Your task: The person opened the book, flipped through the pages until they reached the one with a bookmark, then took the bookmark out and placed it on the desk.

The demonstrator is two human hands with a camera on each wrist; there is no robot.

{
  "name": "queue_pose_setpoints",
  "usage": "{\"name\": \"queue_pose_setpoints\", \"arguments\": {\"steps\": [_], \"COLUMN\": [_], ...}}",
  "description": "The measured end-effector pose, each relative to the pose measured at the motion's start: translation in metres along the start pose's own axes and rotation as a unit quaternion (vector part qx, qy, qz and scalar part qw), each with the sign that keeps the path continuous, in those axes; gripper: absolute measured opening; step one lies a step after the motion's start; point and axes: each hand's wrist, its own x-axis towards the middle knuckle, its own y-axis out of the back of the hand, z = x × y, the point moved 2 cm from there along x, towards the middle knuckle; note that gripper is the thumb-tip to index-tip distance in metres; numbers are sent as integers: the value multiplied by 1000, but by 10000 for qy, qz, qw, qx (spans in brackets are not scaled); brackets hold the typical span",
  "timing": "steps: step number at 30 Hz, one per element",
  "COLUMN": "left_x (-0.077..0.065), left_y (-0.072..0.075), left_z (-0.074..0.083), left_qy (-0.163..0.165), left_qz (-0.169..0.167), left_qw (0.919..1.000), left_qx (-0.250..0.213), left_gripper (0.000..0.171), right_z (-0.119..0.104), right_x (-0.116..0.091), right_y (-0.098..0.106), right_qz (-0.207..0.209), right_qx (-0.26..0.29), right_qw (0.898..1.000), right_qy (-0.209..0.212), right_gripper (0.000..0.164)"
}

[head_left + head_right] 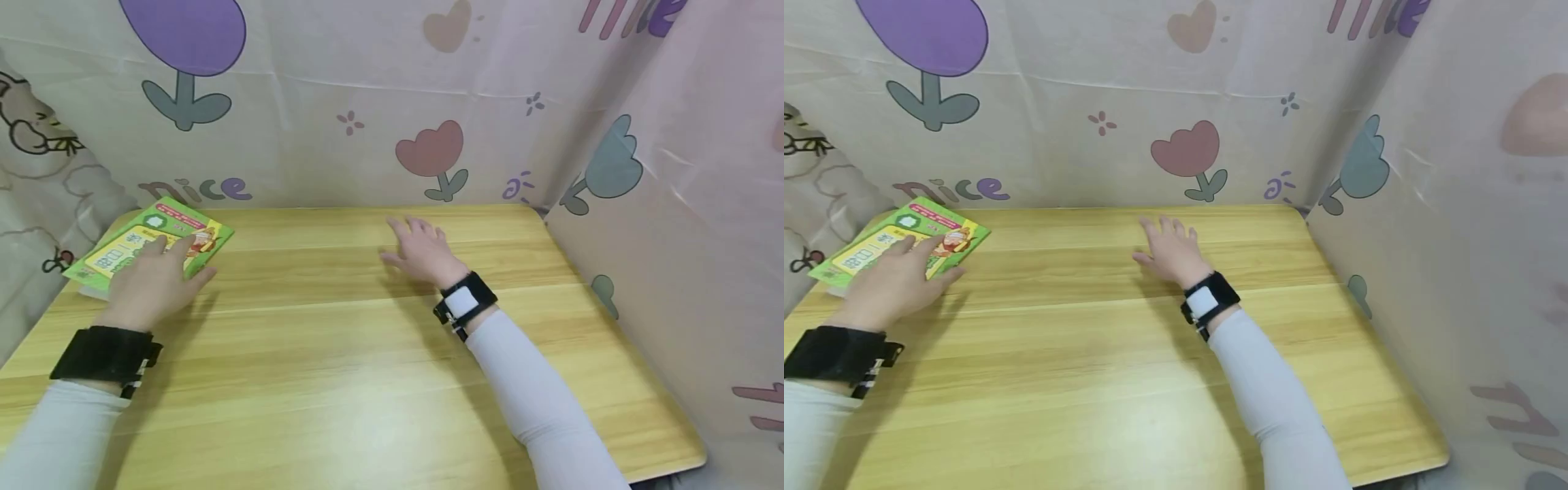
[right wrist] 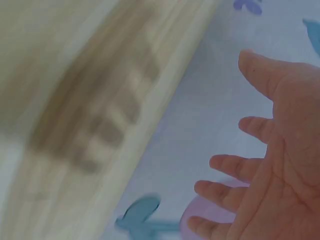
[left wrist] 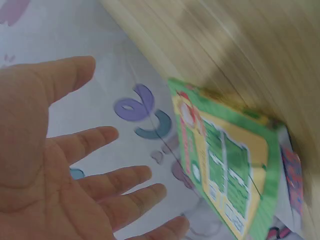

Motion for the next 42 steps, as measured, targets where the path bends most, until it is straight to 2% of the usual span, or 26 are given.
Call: {"name": "queue_pose_setpoints", "arguments": {"steps": [7,11,15,21,26,30,36,42], "left_x": [0,-2,-3,-5,-5,-5,-3,-8], "left_y": [-1,-5,-12,-23,-24,-22,-23,-27], "left_z": [-36,-52,-62,-71,-73,-67,-56,-41], "left_qy": [610,797,881,748,618,632,522,272], "left_qz": [-578,-713,-852,-1127,-1149,-1155,-1151,-1062], "left_qw": [9964,9943,9924,9908,9913,9910,9914,9933], "left_qx": [-60,10,32,53,152,234,333,358], "left_gripper": [100,100,101,99,98,97,94,92], "right_z": [-67,-106,-139,-178,-201,-212,-218,-220], "right_x": [47,73,94,111,121,127,135,132], "right_y": [-1,-7,-15,-20,-23,-27,-41,-46], "right_qz": [-303,-551,-763,-920,-1004,-1055,-1141,-1087], "right_qx": [-339,-428,-522,-696,-401,-336,-326,-406], "right_qw": [9967,9929,9897,9861,9858,9860,9874,9867], "right_qy": [667,962,1096,1198,1284,1248,1050,1135], "right_gripper": [78,74,70,67,62,58,54,46]}}
